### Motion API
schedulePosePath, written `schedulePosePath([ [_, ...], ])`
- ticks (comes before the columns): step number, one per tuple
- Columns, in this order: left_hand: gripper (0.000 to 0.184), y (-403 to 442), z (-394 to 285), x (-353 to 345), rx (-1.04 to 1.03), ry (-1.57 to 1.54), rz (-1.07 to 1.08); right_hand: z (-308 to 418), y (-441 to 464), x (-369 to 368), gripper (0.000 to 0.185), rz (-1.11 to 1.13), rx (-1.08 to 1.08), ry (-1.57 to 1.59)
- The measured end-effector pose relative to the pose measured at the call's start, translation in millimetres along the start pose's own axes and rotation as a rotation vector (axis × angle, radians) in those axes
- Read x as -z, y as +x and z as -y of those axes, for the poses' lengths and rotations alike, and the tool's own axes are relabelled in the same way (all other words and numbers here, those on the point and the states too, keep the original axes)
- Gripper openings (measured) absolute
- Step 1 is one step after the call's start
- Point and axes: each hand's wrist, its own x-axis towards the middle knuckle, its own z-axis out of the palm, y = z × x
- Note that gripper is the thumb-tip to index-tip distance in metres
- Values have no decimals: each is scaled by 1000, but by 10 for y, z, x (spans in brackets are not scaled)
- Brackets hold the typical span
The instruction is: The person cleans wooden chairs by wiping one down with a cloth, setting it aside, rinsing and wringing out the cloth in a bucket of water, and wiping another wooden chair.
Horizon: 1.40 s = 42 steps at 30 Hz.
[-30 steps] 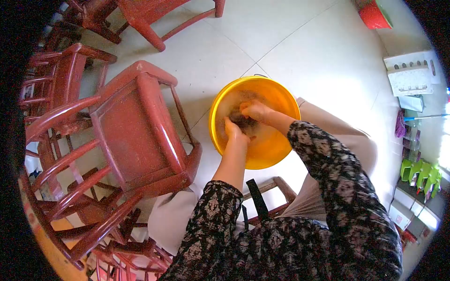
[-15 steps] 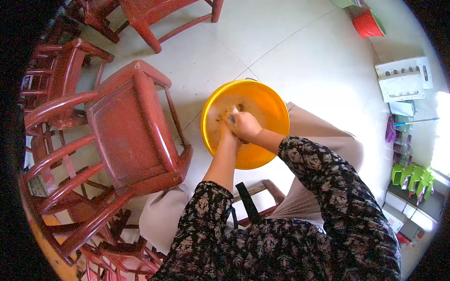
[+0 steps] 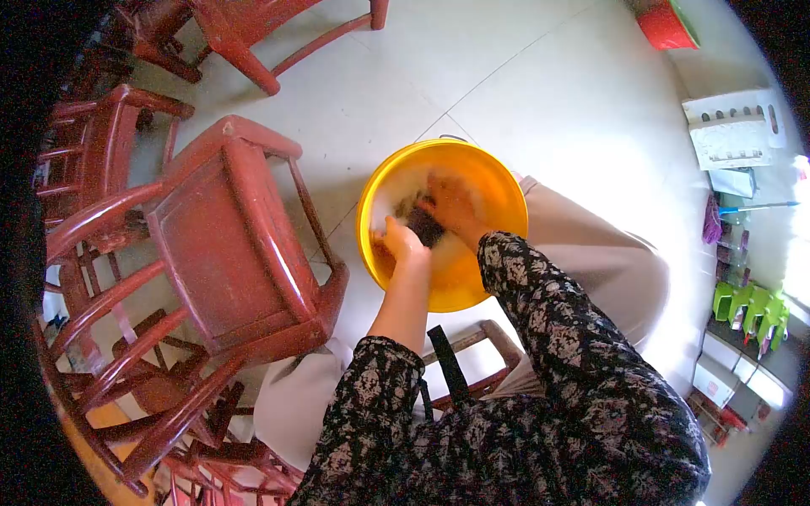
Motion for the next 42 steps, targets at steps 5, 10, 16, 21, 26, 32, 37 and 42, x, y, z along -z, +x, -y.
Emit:
schedulePosePath([
  [5,61,-101,50,-11,35,108,-4,-4,-41,-139,37,540,-107,-185],
  [10,69,-943,-630,-141,343,34,91,73,72,117,31,434,-133,102],
  [16,51,-710,-424,-136,425,-363,641,512,-283,774,36,511,-462,1061],
  [21,40,-827,-358,-17,367,-203,655,850,-614,980,32,462,-513,941],
  [26,38,-929,-494,27,451,-286,651,871,-536,836,35,311,-182,477],
  [32,36,-1150,-712,-188,367,-139,471,296,-189,292,39,196,-45,255],
  [37,24,-1257,-734,-240,74,60,273,-81,205,-57,39,190,-194,17],
  [42,39,-769,-469,-94,-207,103,-96,-260,138,-100,25,-7,-44,17],
])
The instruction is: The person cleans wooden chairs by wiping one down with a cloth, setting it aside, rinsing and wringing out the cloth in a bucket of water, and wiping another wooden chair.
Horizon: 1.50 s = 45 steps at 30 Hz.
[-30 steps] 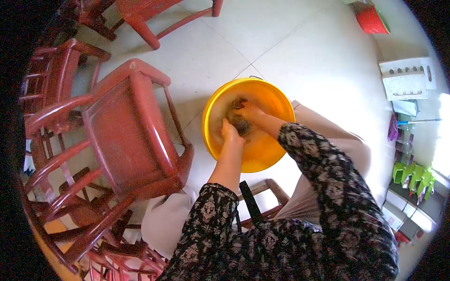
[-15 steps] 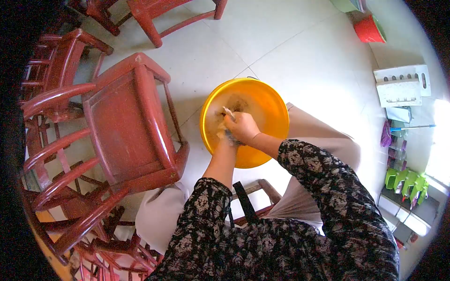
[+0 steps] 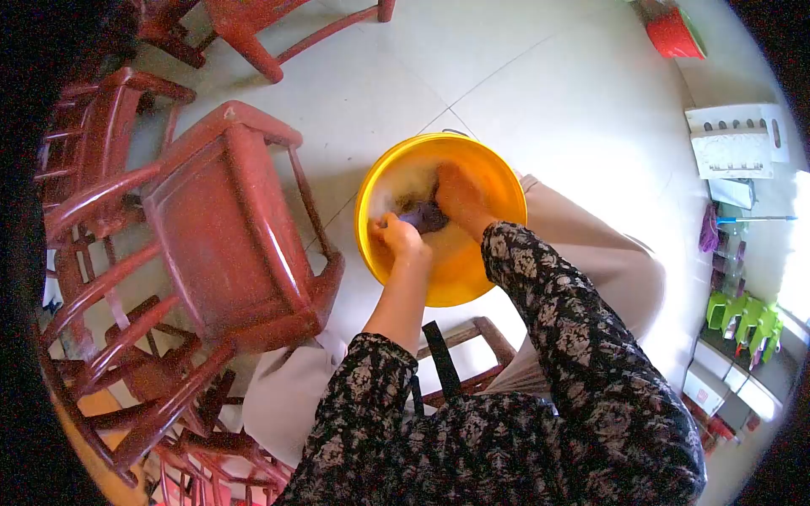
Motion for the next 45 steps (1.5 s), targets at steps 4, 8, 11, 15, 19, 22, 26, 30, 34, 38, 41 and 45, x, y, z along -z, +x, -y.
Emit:
schedulePosePath([
  [4,57,-57,46,-31,-152,171,-6,315,-187,281,22,437,376,-460],
  [8,63,-114,-51,-21,-9,179,10,-149,-75,-314,27,331,-97,-106],
  [11,58,-48,93,-25,234,10,109,78,-96,-8,27,257,-82,480],
  [15,52,-310,-292,6,593,-117,289,169,122,296,28,566,113,64],
  [19,50,206,593,-146,524,-568,446,401,-3,659,32,588,100,-134],
  [22,44,-59,100,-8,559,-131,330,145,-319,295,32,512,59,-10],
  [26,41,74,432,-58,328,-14,177,-218,-389,-210,31,764,29,-199],
  [30,39,-52,145,-83,557,-116,242,-146,-278,153,28,683,74,498],
  [34,34,-141,-76,-87,629,-80,454,642,-191,1111,35,685,-336,815],
  [38,31,-112,-56,-82,511,-226,472,596,-188,1260,32,641,-330,787],
  [41,26,-236,-264,-17,437,-381,284,482,-242,1344,31,566,-190,279],
  [45,25,-459,-568,-20,428,-463,126,454,-280,1219,35,455,-67,75],
])
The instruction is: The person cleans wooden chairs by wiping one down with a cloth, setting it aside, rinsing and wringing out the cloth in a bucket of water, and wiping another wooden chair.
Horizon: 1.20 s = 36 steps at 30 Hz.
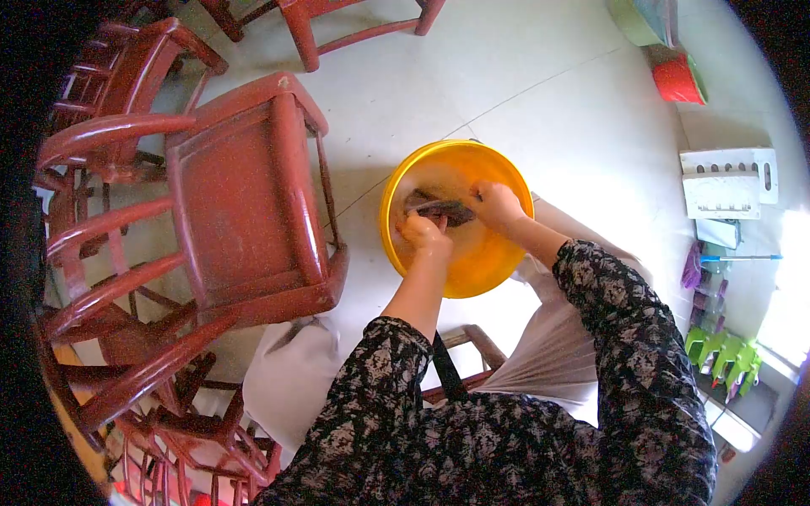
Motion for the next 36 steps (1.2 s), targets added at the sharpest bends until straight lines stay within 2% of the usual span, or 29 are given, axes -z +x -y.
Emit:
schedulePosePath([
  [2,26,122,83,41,-72,-40,-25,52,-57,-61,30,42,239,-275],
  [3,25,256,154,90,-278,80,15,75,-83,-49,30,40,238,-276],
  [4,25,268,161,93,-481,200,53,128,-127,-9,28,126,240,-427],
  [5,25,264,194,99,-478,201,53,149,-143,12,27,215,240,-577],
  [6,25,250,230,115,-560,280,107,114,-100,35,27,217,236,-577],
  [7,24,190,212,109,-643,359,161,43,-10,79,26,130,219,-489],
  [8,24,113,159,83,-640,361,160,-61,86,117,25,44,201,-401],
  [9,24,36,102,47,-616,344,221,-177,159,176,25,-3,378,-200],
  [10,24,23,93,23,-591,324,282,-190,167,219,25,-2,378,-203],
  [12,21,-2,70,-26,-639,329,284,-212,179,282,26,200,14,714],
  [13,19,-79,19,-51,-662,372,316,-105,128,316,28,222,-14,896],
  [15,18,-144,-53,-77,-684,419,350,60,76,281,30,182,-53,917],
  [16,18,-124,-72,-88,-652,450,299,106,65,250,32,142,-93,939],
  [20,19,125,-42,-39,-644,445,182,-63,374,-57,42,177,-159,901],
  [21,30,192,-9,16,-535,364,249,-118,438,-158,43,162,-103,927],
  [22,30,189,23,41,-535,368,248,-173,496,-253,43,144,-45,951],
  [23,39,177,73,51,-618,425,119,-230,558,-367,43,144,-46,953],
  [24,49,171,124,51,-700,480,-13,-289,600,-497,45,-30,73,588],
  [25,49,342,258,117,-700,482,-16,-306,609,-594,46,-198,187,220],
  [26,55,655,465,258,-571,427,-46,-211,500,-651,46,-195,187,223],
  [27,62,833,570,330,-443,372,-76,-39,328,-692,41,-256,217,-6],
  [28,62,846,567,337,-445,375,-79,72,254,-729,36,-314,246,-235],
  [29,62,835,572,372,-291,355,-90,-13,364,-864,36,-309,242,-229],
  [30,63,816,582,398,-136,331,-100,-104,517,-1016,34,-41,170,-221],
  [31,66,827,668,410,-145,366,-175,-87,568,-1051,31,224,98,-211],
  [32,66,869,696,437,-146,366,-174,-113,575,-1034,31,222,98,-211],
  [34,71,919,708,458,72,332,-153,-155,575,-938,24,-147,-61,31],
  [35,71,825,634,408,70,331,-152,-247,640,-946,24,-149,-60,31],
  [36,69,707,582,363,82,287,-177,-334,713,-945,23,-217,90,68],
])
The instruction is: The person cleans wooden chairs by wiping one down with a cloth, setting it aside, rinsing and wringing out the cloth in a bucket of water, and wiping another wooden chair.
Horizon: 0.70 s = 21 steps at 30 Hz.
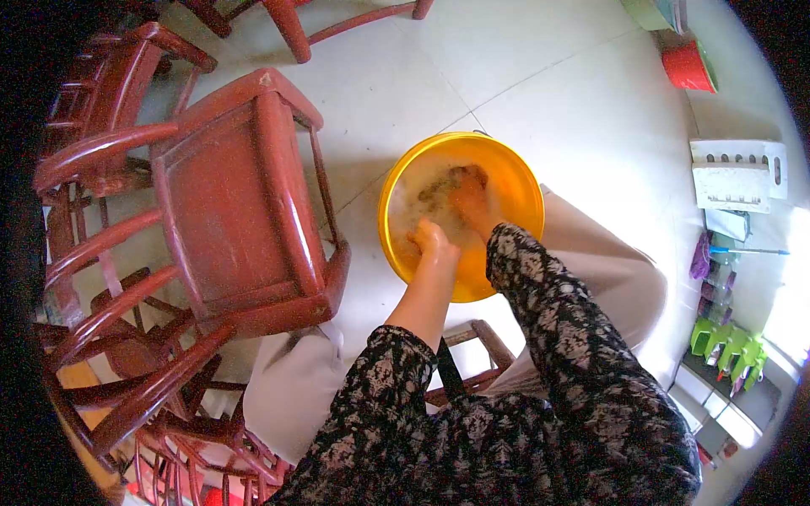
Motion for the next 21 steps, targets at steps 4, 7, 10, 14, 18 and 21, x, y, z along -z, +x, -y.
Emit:
schedulePosePath([
  [4,68,-607,-414,26,331,-111,194,454,-170,384,22,329,-131,562],
  [7,63,-525,-401,83,252,-85,488,532,-365,642,24,501,-11,530],
  [10,56,-386,-326,34,327,-222,632,880,-765,943,23,472,-209,671],
  [14,43,-174,-179,75,253,-153,838,1105,-1004,895,39,285,-74,656],
  [18,35,556,375,-113,272,-537,1010,1011,-921,650,29,103,223,149],
  [21,31,-168,-62,-42,217,-446,808,823,-636,535,24,78,241,38],
])
